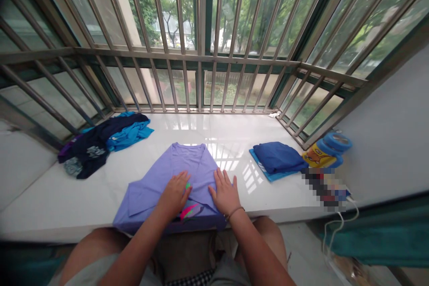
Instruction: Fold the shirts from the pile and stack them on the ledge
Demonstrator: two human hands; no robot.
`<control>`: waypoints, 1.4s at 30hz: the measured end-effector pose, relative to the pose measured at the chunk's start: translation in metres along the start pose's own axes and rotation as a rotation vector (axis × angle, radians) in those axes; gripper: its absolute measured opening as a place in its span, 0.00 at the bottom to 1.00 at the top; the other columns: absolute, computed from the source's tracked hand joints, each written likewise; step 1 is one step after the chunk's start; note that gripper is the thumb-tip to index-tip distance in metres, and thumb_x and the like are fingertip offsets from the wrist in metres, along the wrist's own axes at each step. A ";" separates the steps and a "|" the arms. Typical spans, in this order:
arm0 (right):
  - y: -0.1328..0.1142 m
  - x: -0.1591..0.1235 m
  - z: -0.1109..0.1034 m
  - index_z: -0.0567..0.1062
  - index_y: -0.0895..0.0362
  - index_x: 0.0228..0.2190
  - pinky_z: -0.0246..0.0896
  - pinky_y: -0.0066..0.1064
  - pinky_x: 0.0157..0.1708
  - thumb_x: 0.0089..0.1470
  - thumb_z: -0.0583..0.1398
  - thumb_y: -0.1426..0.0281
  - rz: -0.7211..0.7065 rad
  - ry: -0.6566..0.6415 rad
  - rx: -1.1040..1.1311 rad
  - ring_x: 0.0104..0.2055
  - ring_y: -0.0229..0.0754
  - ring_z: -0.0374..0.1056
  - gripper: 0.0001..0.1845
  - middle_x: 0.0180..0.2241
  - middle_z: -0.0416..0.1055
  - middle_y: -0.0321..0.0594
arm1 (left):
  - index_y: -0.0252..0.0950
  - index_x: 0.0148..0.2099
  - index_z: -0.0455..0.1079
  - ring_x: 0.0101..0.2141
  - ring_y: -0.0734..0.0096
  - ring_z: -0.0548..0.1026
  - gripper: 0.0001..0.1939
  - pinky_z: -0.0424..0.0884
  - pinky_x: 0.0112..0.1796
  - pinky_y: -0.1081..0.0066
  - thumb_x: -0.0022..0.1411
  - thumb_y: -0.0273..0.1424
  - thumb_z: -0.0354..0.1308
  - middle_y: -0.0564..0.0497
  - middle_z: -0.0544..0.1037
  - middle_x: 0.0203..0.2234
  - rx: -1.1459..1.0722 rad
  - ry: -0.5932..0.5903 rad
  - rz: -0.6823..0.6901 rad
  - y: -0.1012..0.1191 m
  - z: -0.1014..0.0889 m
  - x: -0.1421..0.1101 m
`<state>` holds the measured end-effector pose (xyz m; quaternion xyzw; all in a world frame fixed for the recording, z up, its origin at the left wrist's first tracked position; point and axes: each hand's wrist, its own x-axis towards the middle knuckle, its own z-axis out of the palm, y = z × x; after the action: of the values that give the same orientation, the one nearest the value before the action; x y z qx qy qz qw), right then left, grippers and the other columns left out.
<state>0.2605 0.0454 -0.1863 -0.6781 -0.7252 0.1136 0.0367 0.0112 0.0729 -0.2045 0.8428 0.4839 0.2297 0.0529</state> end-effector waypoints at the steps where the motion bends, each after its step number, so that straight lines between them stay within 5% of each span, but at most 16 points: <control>1: -0.002 0.002 -0.002 0.56 0.53 0.76 0.28 0.72 0.73 0.74 0.49 0.52 -0.011 0.019 -0.006 0.80 0.59 0.42 0.36 0.78 0.46 0.50 | 0.35 0.69 0.70 0.69 0.48 0.70 0.24 0.69 0.67 0.42 0.77 0.37 0.48 0.37 0.73 0.68 0.023 0.012 -0.050 -0.014 -0.005 0.007; 6: -0.019 0.041 -0.023 0.70 0.51 0.68 0.29 0.72 0.73 0.76 0.47 0.56 -0.067 0.178 -0.037 0.78 0.58 0.49 0.28 0.70 0.66 0.51 | 0.30 0.68 0.70 0.69 0.53 0.69 0.26 0.64 0.70 0.52 0.78 0.34 0.42 0.35 0.72 0.69 0.092 -0.039 -0.221 -0.080 -0.028 0.070; 9: -0.030 0.086 -0.033 0.64 0.53 0.72 0.37 0.62 0.75 0.76 0.48 0.56 -0.138 0.168 -0.037 0.79 0.55 0.45 0.30 0.75 0.57 0.50 | 0.27 0.72 0.65 0.73 0.52 0.62 0.28 0.61 0.71 0.52 0.77 0.34 0.44 0.32 0.63 0.74 0.122 -0.152 -0.249 -0.103 -0.032 0.110; 13: -0.037 0.136 -0.033 0.58 0.55 0.75 0.38 0.57 0.75 0.75 0.50 0.55 -0.155 0.036 -0.061 0.80 0.56 0.42 0.35 0.78 0.49 0.50 | 0.31 0.74 0.61 0.74 0.50 0.59 0.27 0.61 0.69 0.46 0.78 0.35 0.47 0.33 0.60 0.75 0.153 -0.308 -0.284 -0.114 -0.027 0.138; 19: -0.037 0.179 -0.040 0.73 0.58 0.62 0.55 0.49 0.68 0.78 0.45 0.60 -0.034 0.019 -0.044 0.69 0.53 0.63 0.27 0.65 0.70 0.56 | 0.34 0.62 0.73 0.61 0.49 0.74 0.22 0.71 0.60 0.52 0.78 0.34 0.44 0.33 0.76 0.61 0.180 -0.283 -0.360 -0.132 -0.027 0.162; 22: -0.041 0.199 -0.046 0.72 0.61 0.61 0.64 0.45 0.58 0.76 0.48 0.61 0.077 0.025 -0.039 0.62 0.54 0.68 0.24 0.61 0.71 0.61 | 0.32 0.57 0.77 0.57 0.46 0.76 0.19 0.73 0.56 0.54 0.75 0.36 0.53 0.32 0.77 0.56 0.192 -0.275 -0.438 -0.145 -0.029 0.179; 25: -0.048 0.214 -0.050 0.74 0.62 0.58 0.65 0.42 0.55 0.73 0.56 0.63 0.141 0.006 -0.026 0.59 0.54 0.71 0.21 0.58 0.74 0.60 | 0.34 0.52 0.80 0.53 0.51 0.78 0.15 0.74 0.53 0.60 0.70 0.36 0.59 0.36 0.79 0.53 0.168 -0.290 -0.472 -0.153 -0.031 0.194; 29: -0.054 0.220 -0.060 0.78 0.59 0.52 0.64 0.39 0.53 0.72 0.54 0.71 0.139 0.023 0.012 0.54 0.49 0.73 0.15 0.53 0.78 0.53 | 0.35 0.46 0.81 0.48 0.57 0.79 0.10 0.74 0.50 0.65 0.68 0.33 0.60 0.41 0.82 0.47 0.112 -0.273 -0.454 -0.153 -0.043 0.203; 32: -0.053 0.205 -0.076 0.77 0.56 0.53 0.64 0.38 0.52 0.71 0.54 0.69 0.106 0.099 0.043 0.54 0.50 0.72 0.16 0.54 0.76 0.51 | 0.36 0.48 0.80 0.47 0.60 0.79 0.11 0.74 0.51 0.66 0.70 0.33 0.59 0.43 0.81 0.46 0.078 -0.214 -0.423 -0.147 -0.065 0.193; 35: -0.048 0.166 -0.093 0.76 0.55 0.53 0.64 0.36 0.54 0.70 0.55 0.68 0.047 0.180 0.085 0.54 0.49 0.70 0.15 0.53 0.75 0.49 | 0.37 0.48 0.79 0.44 0.62 0.78 0.10 0.75 0.51 0.64 0.70 0.33 0.58 0.45 0.80 0.45 -0.004 -0.054 -0.360 -0.136 -0.092 0.156; 39: -0.039 0.085 -0.089 0.78 0.54 0.47 0.65 0.37 0.56 0.68 0.56 0.72 -0.154 0.336 0.259 0.52 0.48 0.70 0.12 0.48 0.75 0.47 | 0.40 0.45 0.78 0.47 0.58 0.78 0.09 0.75 0.55 0.58 0.71 0.36 0.58 0.46 0.80 0.43 -0.095 0.191 -0.242 -0.108 -0.110 0.066; 42: -0.033 0.022 -0.058 0.79 0.52 0.47 0.66 0.40 0.55 0.67 0.57 0.72 -0.217 0.341 0.274 0.51 0.50 0.71 0.12 0.47 0.75 0.47 | 0.43 0.47 0.80 0.50 0.56 0.78 0.10 0.76 0.54 0.56 0.72 0.37 0.57 0.45 0.81 0.46 -0.085 0.191 -0.195 -0.080 -0.098 -0.010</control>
<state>0.2386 0.0724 -0.1248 -0.5944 -0.7548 0.0900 0.2622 -0.0992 0.0932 -0.1456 0.7630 0.5563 0.3228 0.0642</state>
